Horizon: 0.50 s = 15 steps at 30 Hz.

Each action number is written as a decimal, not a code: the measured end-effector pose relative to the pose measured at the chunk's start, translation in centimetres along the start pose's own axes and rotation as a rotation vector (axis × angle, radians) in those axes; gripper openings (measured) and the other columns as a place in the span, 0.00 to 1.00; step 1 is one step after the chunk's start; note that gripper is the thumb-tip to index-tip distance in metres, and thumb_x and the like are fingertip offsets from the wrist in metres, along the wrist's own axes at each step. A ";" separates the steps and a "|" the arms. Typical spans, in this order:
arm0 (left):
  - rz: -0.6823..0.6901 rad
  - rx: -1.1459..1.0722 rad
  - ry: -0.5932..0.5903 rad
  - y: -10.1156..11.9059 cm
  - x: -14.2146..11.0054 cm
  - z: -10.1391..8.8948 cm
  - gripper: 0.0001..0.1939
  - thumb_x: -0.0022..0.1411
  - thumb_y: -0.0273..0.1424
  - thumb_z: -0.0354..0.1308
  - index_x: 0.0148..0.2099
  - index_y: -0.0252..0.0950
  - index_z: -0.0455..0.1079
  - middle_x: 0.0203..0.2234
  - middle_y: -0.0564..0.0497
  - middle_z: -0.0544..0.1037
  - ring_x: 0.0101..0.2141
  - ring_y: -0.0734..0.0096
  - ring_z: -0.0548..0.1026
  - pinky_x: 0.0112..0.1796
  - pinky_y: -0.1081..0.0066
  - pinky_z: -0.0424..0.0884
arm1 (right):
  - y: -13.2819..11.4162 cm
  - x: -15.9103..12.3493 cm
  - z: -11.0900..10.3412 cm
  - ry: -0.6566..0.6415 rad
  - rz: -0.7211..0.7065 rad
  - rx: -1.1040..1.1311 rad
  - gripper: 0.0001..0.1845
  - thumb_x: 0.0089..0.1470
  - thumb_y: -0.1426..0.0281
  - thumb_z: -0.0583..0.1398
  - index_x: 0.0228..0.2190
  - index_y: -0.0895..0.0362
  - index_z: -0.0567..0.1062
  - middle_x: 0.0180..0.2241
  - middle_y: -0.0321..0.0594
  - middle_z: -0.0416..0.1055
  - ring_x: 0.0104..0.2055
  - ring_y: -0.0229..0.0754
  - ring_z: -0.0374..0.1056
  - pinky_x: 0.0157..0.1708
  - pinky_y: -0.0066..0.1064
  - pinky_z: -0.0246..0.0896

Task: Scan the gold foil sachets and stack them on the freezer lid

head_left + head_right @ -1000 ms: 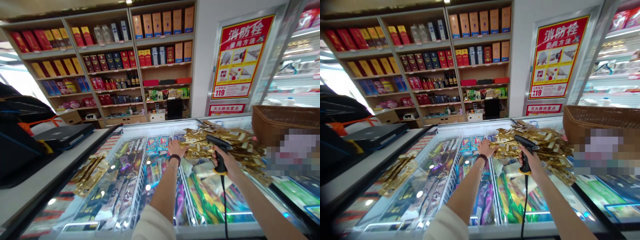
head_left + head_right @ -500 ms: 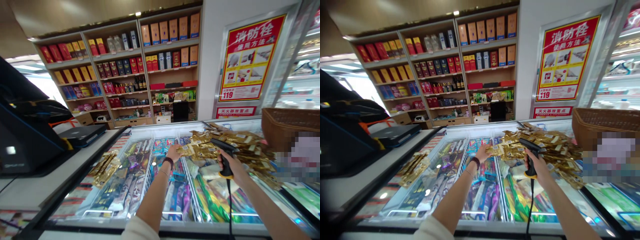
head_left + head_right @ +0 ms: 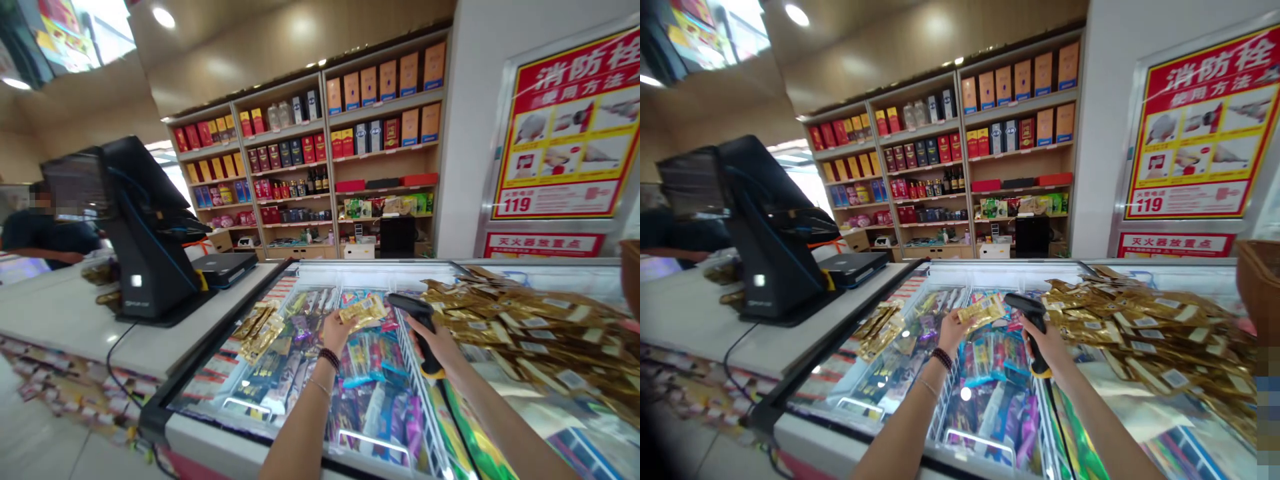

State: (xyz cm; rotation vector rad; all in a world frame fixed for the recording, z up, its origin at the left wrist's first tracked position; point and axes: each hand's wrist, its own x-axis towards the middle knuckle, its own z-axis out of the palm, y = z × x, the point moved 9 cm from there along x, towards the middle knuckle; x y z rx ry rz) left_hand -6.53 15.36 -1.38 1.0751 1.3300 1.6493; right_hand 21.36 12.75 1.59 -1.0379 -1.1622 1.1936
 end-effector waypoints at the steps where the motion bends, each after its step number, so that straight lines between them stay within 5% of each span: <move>1: 0.001 -0.058 -0.013 0.0 -0.2 -0.1 0.22 0.42 0.39 0.87 0.34 0.37 0.80 0.31 0.47 0.88 0.38 0.54 0.89 0.43 0.61 0.85 | -0.1 -0.1 1.2 -0.022 -0.018 -0.003 0.33 0.42 0.40 0.78 0.22 0.52 0.73 0.17 0.31 0.69 0.14 0.34 0.60 0.14 0.27 0.55; 6: -0.082 -0.233 0.045 -0.7 -0.2 -1.9 0.23 0.45 0.39 0.87 0.40 0.35 0.84 0.34 0.46 0.89 0.36 0.59 0.88 0.38 0.67 0.84 | -0.6 -1.2 4.3 -0.122 -0.091 -0.080 0.32 0.49 0.40 0.75 0.20 0.51 0.72 0.12 0.30 0.65 0.13 0.35 0.58 0.16 0.29 0.55; 15: -0.126 -0.238 0.073 -0.7 -0.2 -2.8 0.15 0.52 0.29 0.82 0.40 0.34 0.84 0.35 0.45 0.90 0.38 0.58 0.89 0.42 0.66 0.85 | 0.2 -3.4 3.2 -0.142 -0.079 -0.229 0.34 0.51 0.36 0.72 0.20 0.51 0.73 0.12 0.34 0.67 0.14 0.37 0.59 0.19 0.33 0.55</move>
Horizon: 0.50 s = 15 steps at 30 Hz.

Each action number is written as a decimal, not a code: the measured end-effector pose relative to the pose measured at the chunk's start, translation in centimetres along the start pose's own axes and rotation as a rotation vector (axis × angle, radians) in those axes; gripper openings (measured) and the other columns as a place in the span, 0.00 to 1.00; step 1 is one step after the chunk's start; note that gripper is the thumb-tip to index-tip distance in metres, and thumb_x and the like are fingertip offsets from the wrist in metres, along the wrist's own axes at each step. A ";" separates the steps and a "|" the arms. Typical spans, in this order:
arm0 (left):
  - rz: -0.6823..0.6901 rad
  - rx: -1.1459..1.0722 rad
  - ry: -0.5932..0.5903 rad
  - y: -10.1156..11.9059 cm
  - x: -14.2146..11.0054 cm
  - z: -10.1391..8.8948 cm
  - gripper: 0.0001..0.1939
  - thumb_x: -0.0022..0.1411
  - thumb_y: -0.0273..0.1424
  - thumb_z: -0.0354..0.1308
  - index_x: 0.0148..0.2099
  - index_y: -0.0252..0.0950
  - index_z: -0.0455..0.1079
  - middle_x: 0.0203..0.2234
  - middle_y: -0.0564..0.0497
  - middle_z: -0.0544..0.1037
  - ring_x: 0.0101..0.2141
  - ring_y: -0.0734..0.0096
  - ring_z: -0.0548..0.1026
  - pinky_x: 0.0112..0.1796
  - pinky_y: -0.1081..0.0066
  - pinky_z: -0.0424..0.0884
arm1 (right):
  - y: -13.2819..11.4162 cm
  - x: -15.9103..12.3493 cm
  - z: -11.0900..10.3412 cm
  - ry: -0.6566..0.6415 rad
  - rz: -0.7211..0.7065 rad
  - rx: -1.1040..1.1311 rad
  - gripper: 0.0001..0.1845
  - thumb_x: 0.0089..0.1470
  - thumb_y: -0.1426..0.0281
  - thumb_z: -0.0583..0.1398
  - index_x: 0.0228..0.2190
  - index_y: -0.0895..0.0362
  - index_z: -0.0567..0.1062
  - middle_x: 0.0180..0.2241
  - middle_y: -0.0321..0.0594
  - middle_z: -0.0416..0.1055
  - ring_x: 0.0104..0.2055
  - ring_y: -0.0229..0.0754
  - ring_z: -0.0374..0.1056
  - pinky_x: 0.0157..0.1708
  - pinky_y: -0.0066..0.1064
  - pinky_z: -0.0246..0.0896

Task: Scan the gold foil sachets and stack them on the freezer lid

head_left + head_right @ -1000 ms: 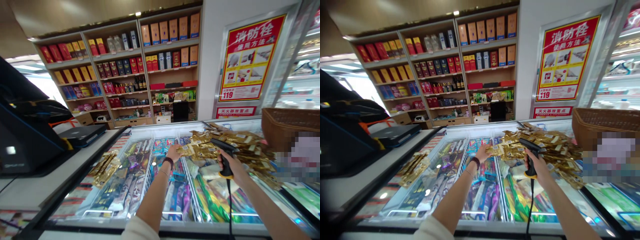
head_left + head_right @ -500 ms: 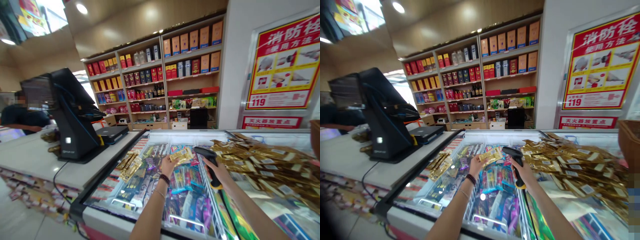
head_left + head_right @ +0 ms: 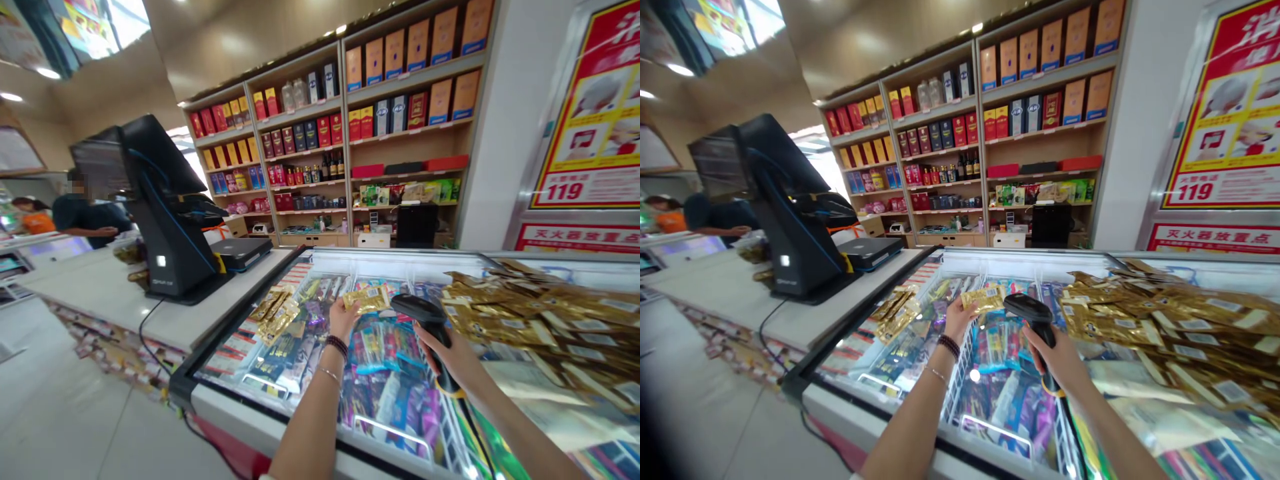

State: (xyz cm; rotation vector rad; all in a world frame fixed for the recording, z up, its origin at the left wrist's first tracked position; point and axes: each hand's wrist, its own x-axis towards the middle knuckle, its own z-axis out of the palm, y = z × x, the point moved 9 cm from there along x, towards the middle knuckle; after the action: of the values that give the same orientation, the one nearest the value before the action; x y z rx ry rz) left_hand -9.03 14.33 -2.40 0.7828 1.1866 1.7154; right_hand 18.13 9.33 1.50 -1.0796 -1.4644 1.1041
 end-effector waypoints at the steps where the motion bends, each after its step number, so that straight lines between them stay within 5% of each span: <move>1: 0.000 0.011 -0.004 -0.1 0.0 0.0 0.15 0.52 0.29 0.82 0.40 0.34 0.84 0.35 0.45 0.90 0.39 0.57 0.89 0.43 0.64 0.85 | -0.1 -0.1 0.0 -0.004 0.000 -0.009 0.34 0.51 0.35 0.72 0.20 0.51 0.73 0.12 0.34 0.67 0.14 0.37 0.59 0.19 0.33 0.55; 15: -0.007 0.050 -0.044 -0.2 -0.1 0.3 0.13 0.55 0.28 0.80 0.41 0.35 0.83 0.37 0.44 0.90 0.41 0.56 0.90 0.47 0.61 0.87 | -0.8 -0.6 0.2 -0.040 0.012 -0.051 0.31 0.52 0.39 0.71 0.21 0.51 0.74 0.12 0.33 0.67 0.13 0.37 0.59 0.19 0.33 0.51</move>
State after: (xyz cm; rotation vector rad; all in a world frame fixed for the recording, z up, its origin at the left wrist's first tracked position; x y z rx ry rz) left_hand -8.69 14.34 -2.51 0.8415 1.2045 1.6597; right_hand 17.93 8.53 2.12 -1.1089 -1.5268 1.1070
